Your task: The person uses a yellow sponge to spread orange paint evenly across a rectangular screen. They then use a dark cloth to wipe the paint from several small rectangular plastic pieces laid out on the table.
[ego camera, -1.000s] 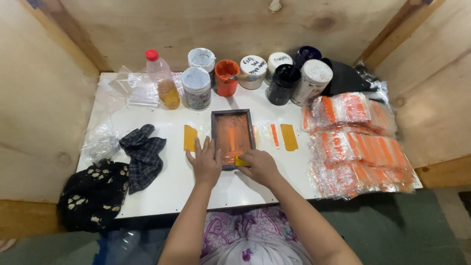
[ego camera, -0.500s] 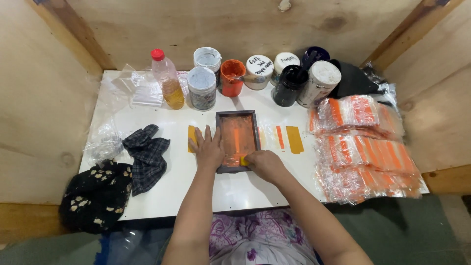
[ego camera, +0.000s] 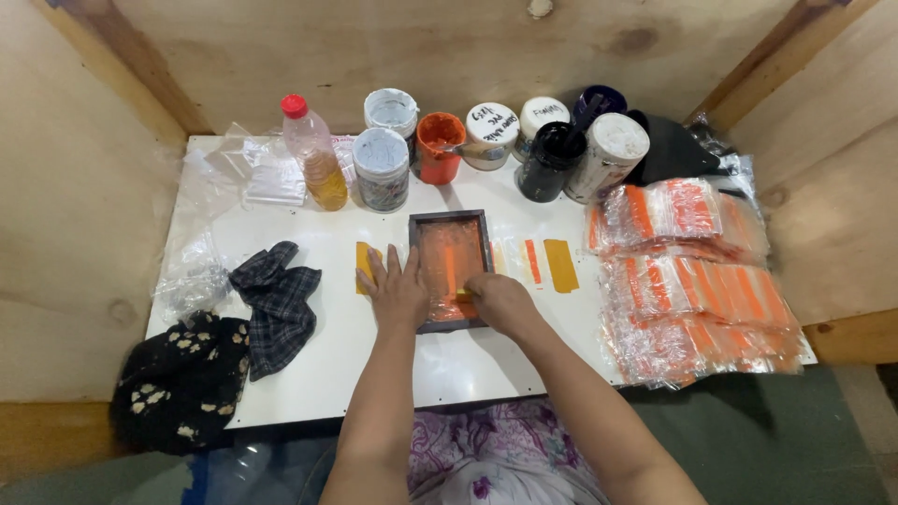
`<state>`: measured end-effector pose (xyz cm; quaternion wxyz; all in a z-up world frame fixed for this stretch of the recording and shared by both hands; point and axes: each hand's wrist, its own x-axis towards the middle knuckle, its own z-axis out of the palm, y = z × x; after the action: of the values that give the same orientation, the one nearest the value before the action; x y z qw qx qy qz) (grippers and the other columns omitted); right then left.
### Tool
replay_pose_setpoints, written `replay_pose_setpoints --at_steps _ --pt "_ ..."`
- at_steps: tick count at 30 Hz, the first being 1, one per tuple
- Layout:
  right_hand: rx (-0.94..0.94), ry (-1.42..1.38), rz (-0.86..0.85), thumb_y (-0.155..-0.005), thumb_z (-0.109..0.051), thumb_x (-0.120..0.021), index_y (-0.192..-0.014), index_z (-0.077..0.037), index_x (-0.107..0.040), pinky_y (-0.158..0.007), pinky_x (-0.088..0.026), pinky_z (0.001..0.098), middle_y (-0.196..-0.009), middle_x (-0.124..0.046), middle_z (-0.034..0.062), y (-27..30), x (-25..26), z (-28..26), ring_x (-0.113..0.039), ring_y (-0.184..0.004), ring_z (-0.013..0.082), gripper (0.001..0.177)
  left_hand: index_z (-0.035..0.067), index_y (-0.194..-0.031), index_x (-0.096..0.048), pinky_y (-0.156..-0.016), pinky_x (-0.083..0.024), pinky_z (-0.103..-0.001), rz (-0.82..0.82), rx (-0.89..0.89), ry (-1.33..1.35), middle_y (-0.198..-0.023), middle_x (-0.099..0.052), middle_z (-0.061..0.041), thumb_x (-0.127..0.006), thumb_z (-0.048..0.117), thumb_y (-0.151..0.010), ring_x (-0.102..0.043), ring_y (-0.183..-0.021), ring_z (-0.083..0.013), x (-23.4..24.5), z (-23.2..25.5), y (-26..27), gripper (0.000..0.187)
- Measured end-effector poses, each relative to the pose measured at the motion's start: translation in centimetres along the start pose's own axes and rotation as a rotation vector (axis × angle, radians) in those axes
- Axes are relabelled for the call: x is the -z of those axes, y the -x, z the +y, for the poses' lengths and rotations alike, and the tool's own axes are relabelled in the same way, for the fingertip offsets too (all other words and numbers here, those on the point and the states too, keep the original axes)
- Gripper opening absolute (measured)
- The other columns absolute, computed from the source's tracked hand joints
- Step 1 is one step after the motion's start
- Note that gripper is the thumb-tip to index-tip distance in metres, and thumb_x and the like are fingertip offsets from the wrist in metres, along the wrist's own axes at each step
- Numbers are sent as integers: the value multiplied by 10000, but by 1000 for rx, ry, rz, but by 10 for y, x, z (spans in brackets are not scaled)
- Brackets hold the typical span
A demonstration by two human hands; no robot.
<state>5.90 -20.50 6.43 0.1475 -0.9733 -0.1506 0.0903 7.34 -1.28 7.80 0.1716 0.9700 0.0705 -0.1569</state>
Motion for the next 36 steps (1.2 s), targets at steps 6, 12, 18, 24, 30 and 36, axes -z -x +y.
replay_pose_setpoints --at_steps 6,12,18,24,30,36 --pt "50 43 123 -906 -96 -602 -876 -121 -720 -642 -561 324 -712 -667 53 6 15 -24 -705 -727 240 124 374 -1591 -312 -1227 97 -591 -6 13 -5 -1703 -208 -44 -203 382 -1057 14 -1584 -328 2 1 1 545" --pt "121 101 163 -887 -72 -629 -780 -119 -684 -571 -529 300 -624 -633 35 2 -31 -4 -668 -618 207 129 411 -1587 -308 -1219 120 -595 -17 42 -47 -1707 -202 -19 -208 402 -1055 16 -1584 -324 -6 -1 -5 541" --pt "180 58 164 -899 -39 -613 -858 -83 -705 -616 -549 332 -699 -682 84 6 -43 -3 -701 -678 261 110 437 -1568 -344 -1209 134 -594 30 44 -24 -1701 -228 -22 -224 438 -1042 14 -1587 -328 -17 -6 -9 540" --pt "180 31 137 -905 -56 -618 -875 -87 -705 -640 -548 345 -711 -686 83 13 -23 -13 -704 -694 274 96 439 -1565 -358 -1215 101 -595 43 49 -22 -1700 -236 -24 -243 444 -1039 2 -1588 -331 -16 -5 -8 539" --pt "-115 -409 181 -921 -171 -679 -1037 -97 -726 -797 -570 462 -891 -748 170 -10 -2 -1 -721 -924 400 145 454 -1557 -370 -1209 130 -590 70 45 -5 -1699 -242 -25 -248 447 -1042 10 -1588 -331 -29 -11 -15 529" --pt "-260 -717 221 -875 -212 -724 -1088 -90 -755 -883 -539 498 -976 -768 184 -43 12 12 -713 -1022 393 247 410 -1534 -427 -1213 114 -601 113 24 50 -1684 -278 -50 -283 408 -1040 -19 -1586 -341 -23 -7 -9 515"
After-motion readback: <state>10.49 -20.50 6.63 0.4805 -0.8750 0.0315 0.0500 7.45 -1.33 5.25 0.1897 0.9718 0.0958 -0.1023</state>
